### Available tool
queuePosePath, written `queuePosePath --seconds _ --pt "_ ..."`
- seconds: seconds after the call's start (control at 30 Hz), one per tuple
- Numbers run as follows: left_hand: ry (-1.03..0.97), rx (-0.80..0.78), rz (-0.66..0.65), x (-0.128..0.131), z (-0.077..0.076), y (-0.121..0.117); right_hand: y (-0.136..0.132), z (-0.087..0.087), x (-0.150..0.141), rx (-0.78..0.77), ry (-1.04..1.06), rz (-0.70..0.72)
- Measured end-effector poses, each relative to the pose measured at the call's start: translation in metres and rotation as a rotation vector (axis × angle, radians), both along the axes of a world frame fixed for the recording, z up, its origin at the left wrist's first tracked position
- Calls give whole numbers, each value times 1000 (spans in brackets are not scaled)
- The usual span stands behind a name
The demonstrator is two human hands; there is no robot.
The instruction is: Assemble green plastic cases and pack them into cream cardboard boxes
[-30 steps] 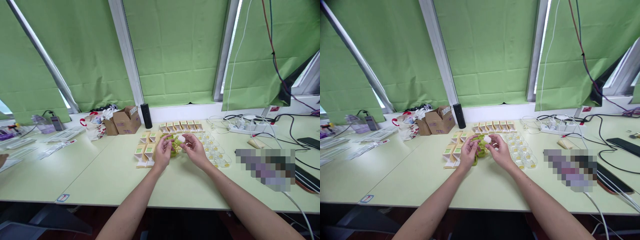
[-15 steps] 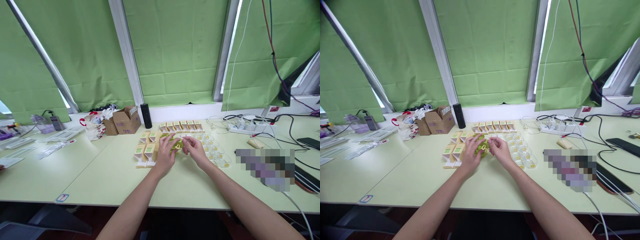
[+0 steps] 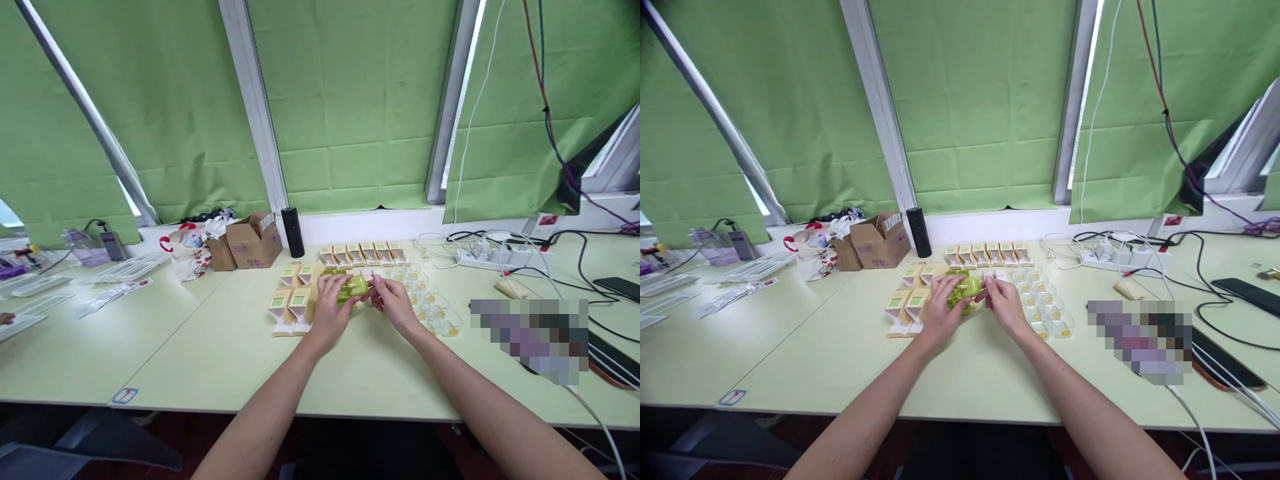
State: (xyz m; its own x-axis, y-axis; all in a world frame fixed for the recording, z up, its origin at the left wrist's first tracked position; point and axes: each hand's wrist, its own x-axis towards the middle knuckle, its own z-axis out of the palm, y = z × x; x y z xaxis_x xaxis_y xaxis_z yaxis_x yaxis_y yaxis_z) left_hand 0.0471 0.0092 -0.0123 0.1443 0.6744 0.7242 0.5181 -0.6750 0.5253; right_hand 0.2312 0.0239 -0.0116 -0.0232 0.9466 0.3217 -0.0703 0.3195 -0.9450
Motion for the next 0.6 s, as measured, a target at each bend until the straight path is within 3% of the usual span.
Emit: queuePosePath --seconds 0.3,0.6 --pt "-414 -294 0 -1 -10 23 -32 20 41 207 -418 -402" --pt "-453 -416 -22 -2 -11 26 -80 -5 115 486 -1069 -570"
